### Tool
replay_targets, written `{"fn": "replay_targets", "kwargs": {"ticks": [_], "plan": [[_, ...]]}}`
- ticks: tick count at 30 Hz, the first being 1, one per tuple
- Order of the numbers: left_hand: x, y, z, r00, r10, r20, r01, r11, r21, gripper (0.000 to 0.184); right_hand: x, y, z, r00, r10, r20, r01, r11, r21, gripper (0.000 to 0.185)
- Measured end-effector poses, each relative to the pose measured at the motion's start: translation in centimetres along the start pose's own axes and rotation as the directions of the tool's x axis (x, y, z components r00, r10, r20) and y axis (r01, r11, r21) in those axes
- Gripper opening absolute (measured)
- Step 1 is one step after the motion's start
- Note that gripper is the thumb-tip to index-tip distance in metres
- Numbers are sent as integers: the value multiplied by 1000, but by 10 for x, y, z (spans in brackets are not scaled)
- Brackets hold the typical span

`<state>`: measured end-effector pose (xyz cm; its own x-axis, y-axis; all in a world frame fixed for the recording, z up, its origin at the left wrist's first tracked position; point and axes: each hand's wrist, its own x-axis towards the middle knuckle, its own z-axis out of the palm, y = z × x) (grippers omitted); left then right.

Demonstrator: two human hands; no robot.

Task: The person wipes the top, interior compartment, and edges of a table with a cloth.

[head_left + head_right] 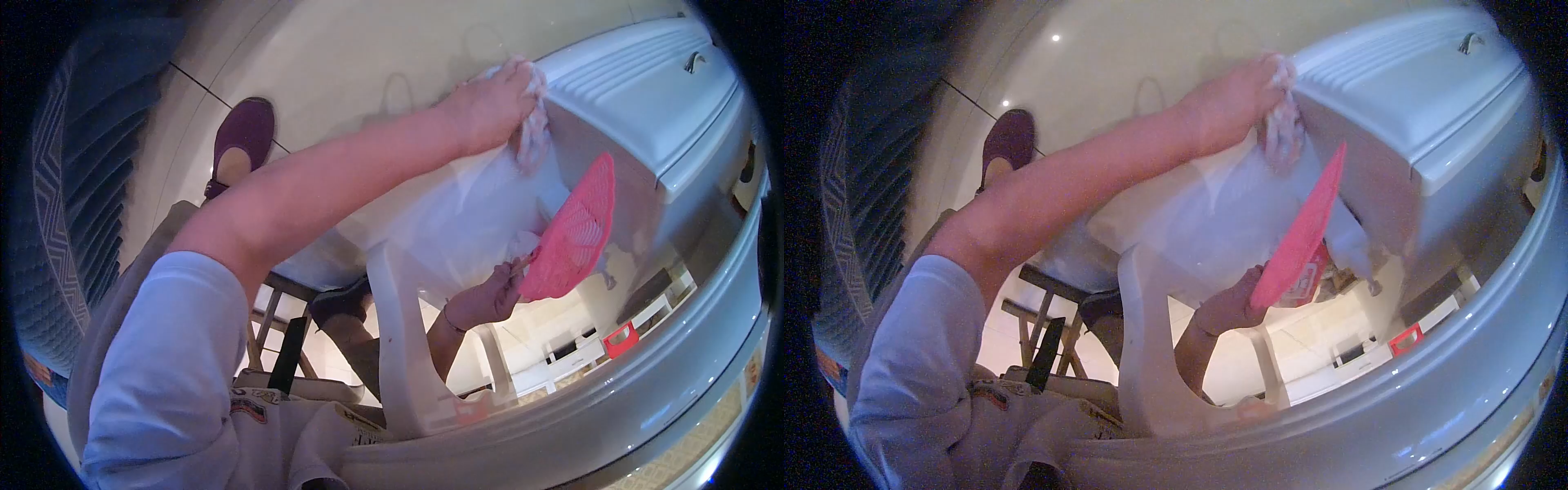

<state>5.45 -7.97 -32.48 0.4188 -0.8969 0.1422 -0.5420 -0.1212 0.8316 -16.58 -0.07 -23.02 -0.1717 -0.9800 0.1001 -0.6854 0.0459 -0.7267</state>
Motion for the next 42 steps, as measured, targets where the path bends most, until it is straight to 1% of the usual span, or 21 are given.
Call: {"fn": "replay_targets", "kwargs": {"ticks": [2, 5, 9, 11, 12, 14, 15, 19, 20, 21, 22, 23, 24, 26, 28, 30, 32, 36, 39, 40, 42], "plan": [[-20, 7, -13, 979, -46, 199, 40, 999, 34, 36, 1, -10, 4, 1000, -17, 11, 17, 1000, 4, 19], [-40, 9, -28, 965, 21, 261, -61, 987, 146, 35, 4, -10, 7, 1000, -14, 0, 14, 1000, 20, 17], [-52, -5, -22, 991, 24, 130, -29, 999, 38, 30, 5, -13, 7, 999, -36, 8, 36, 999, -5, 16], [-28, -26, -21, 969, -182, 166, 229, 912, -341, 28, 3, -6, 6, 999, -36, -9, 36, 999, 2, 17], [-10, -31, -28, 957, -243, 157, 280, 913, -296, 28, 2, -3, 4, 999, -37, -22, 37, 999, 6, 18], [40, -41, -33, 939, -313, 146, 334, 717, -612, 27, 2, -3, 0, 998, -56, -10, 56, 998, -30, 19], [48, -35, -29, 936, -317, 154, 342, 715, -610, 27, 2, -3, 0, 997, -74, 6, 74, 996, -52, 20], [73, -18, -18, 895, -242, 375, 419, 743, -522, 31, 2, -2, 2, 999, -41, -17, 41, 999, -36, 23], [70, -22, -7, 918, -196, 346, 380, 685, -622, 33, 2, -5, 4, 999, -35, -22, 34, 999, -29, 24], [59, -30, 9, 916, -194, 350, 383, 684, -622, 33, 2, -6, 3, 999, -27, -25, 27, 999, -23, 24], [45, -42, 26, 990, -105, 92, 137, 851, -508, 35, 2, -6, 2, 999, -24, -25, 24, 999, -25, 24], [37, -50, 32, 987, 50, -150, -94, 948, -305, 36, 2, -7, 1, 1000, 6, -20, -7, 998, -56, 24], [26, -47, 19, 987, 53, -148, -96, 949, -300, 36, 1, -7, 2, 999, 39, -16, -40, 996, -84, 24], [-14, -32, -8, 994, -9, 105, 52, 908, -415, 39, 0, -6, 0, 999, 52, -8, -53, 994, -92, 23], [-39, -25, -20, 994, -19, 112, 65, 902, -426, 38, 2, -3, -1, 998, 60, -5, -60, 993, -97, 22], [-62, -21, -25, 993, -29, 116, 77, 896, -438, 38, 4, 0, 1, 1000, -7, -1, 7, 1000, -22, 20], [-84, -18, -30, 987, -75, 139, 118, 937, -330, 35, 6, -1, 5, 999, -35, -4, 35, 999, 3, 20], [-143, -11, -60, 988, -63, 142, 106, 942, -320, 36, 9, 10, 6, 990, -141, -10, 142, 987, 73, 23], [-178, -11, -77, 974, -7, 225, 73, 954, -291, 29, 10, -5, 4, 999, -28, 18, 29, 999, -39, 23], [-187, -7, -82, 872, -290, 395, 473, 709, -523, 28, 11, -4, 4, 1000, -25, 19, 25, 999, -33, 23], [-195, -9, -84, 652, -447, 612, 753, 285, -594, 27, 11, -1, 5, 1000, -12, -1, 12, 1000, 7, 23]]}}
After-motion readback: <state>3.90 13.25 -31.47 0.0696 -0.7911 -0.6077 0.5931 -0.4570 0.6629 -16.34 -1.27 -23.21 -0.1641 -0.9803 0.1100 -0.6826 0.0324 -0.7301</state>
